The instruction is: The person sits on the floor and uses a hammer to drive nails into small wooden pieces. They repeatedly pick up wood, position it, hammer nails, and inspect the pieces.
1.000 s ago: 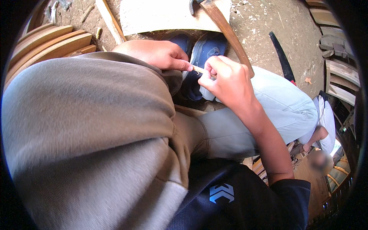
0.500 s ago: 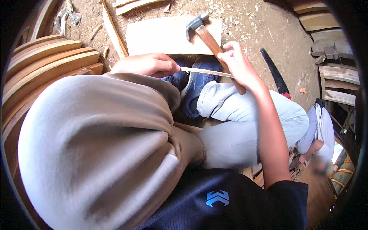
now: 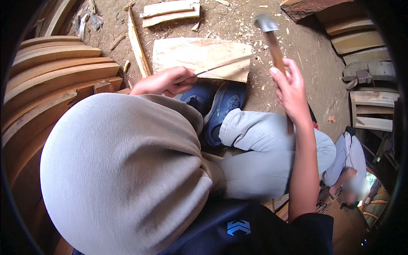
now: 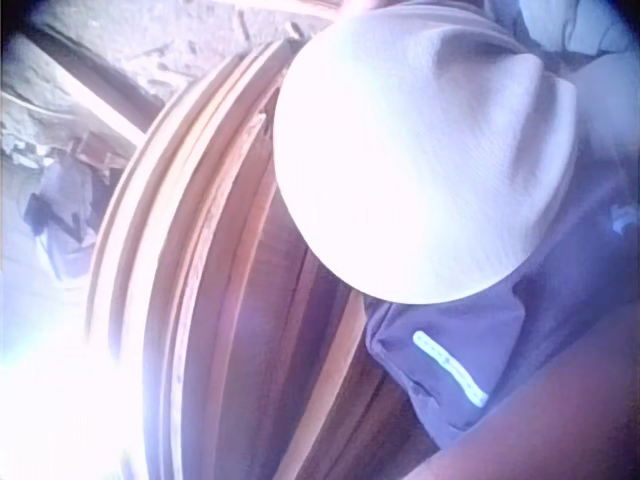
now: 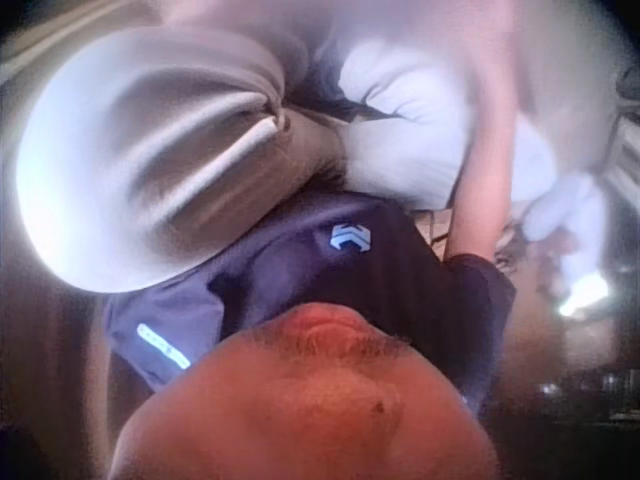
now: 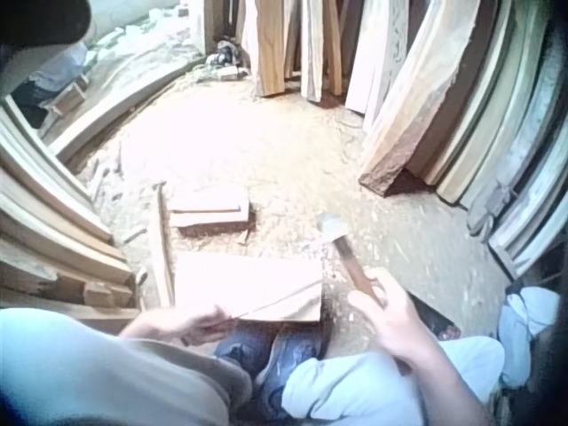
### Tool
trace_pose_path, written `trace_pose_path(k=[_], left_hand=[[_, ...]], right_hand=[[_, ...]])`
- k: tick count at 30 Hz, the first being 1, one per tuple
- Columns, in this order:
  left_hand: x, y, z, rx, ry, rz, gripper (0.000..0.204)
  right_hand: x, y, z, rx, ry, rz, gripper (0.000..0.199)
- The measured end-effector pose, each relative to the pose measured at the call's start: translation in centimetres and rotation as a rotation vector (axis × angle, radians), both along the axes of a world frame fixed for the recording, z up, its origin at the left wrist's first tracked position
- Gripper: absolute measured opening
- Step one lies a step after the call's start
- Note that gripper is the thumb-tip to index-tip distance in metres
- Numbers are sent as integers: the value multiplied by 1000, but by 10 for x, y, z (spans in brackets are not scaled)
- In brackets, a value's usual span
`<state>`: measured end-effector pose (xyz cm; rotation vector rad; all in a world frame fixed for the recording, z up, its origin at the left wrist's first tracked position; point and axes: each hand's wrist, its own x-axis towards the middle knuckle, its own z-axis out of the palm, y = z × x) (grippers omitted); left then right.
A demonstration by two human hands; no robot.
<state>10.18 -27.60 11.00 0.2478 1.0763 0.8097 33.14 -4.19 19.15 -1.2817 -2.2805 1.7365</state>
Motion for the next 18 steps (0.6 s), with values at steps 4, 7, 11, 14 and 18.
trace_pose_path(k=[4,7,11,14,18], left_hand=[[59,16,12,-21,93,300,31],[60,10,-19,101,-177,241,31],[63,6,-37,67,-341,234,29],[69,5,-51,73,-425,247,28],[75,-2,-83,152,-566,351,27]], right_hand=[[8,-28,24,-61,-18,-113,37],[29,-37,1,251,-112,50,46],[33,-60,-2,269,-172,175,40],[35,-66,-8,291,-199,221,38],[33,-70,-6,309,-240,224,38]])
